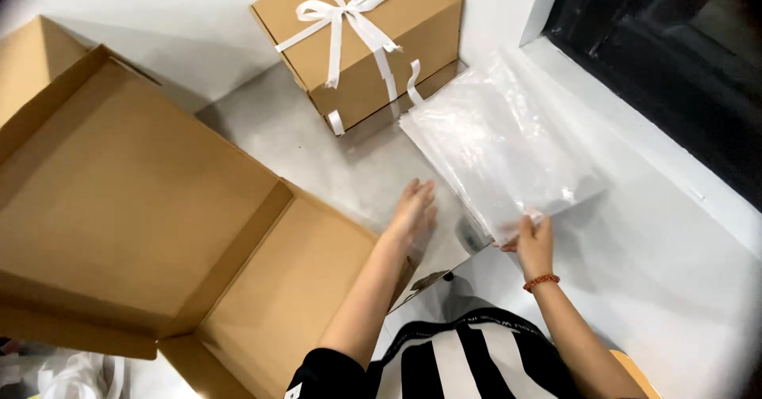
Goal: Folding clothes, placing them in plastic bags, putting them in boxes, and tying ribbons around the boxes
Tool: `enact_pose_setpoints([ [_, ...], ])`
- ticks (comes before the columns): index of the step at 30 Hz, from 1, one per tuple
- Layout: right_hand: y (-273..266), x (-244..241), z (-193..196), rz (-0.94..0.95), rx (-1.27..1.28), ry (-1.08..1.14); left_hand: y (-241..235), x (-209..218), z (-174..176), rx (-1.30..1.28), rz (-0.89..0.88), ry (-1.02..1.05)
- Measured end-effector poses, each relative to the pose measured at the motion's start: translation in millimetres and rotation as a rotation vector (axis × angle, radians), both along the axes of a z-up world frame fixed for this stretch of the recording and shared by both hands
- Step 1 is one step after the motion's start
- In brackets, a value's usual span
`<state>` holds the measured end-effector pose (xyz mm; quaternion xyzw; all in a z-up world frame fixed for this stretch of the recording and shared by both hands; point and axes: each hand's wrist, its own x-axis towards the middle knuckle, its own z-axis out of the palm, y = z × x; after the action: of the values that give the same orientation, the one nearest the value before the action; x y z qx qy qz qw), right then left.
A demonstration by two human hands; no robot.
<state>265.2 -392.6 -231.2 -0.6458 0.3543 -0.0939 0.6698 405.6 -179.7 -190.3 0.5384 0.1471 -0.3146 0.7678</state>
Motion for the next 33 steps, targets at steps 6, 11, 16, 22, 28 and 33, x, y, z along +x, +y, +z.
enact_pose_setpoints([
  [6,-51,18,-26,0.247,0.123,0.161,-70,22,19,0.284,-0.158,-0.069],
  [11,-103,21,-31,0.453,0.077,0.26,-86,53,-43,0.399,-0.104,-0.155],
  [16,-106,42,-9,0.564,0.056,0.357,-86,69,-42,0.589,-0.084,-0.255],
  [22,-111,49,20,0.722,0.09,0.427,-88,80,-39,0.749,-0.055,-0.342],
  [28,-122,54,55,0.777,0.077,0.589,-94,69,-49,0.777,-0.026,-0.358],
  [33,-114,73,62,0.901,0.035,0.648,-95,62,-41,0.77,-0.01,-0.381],
])
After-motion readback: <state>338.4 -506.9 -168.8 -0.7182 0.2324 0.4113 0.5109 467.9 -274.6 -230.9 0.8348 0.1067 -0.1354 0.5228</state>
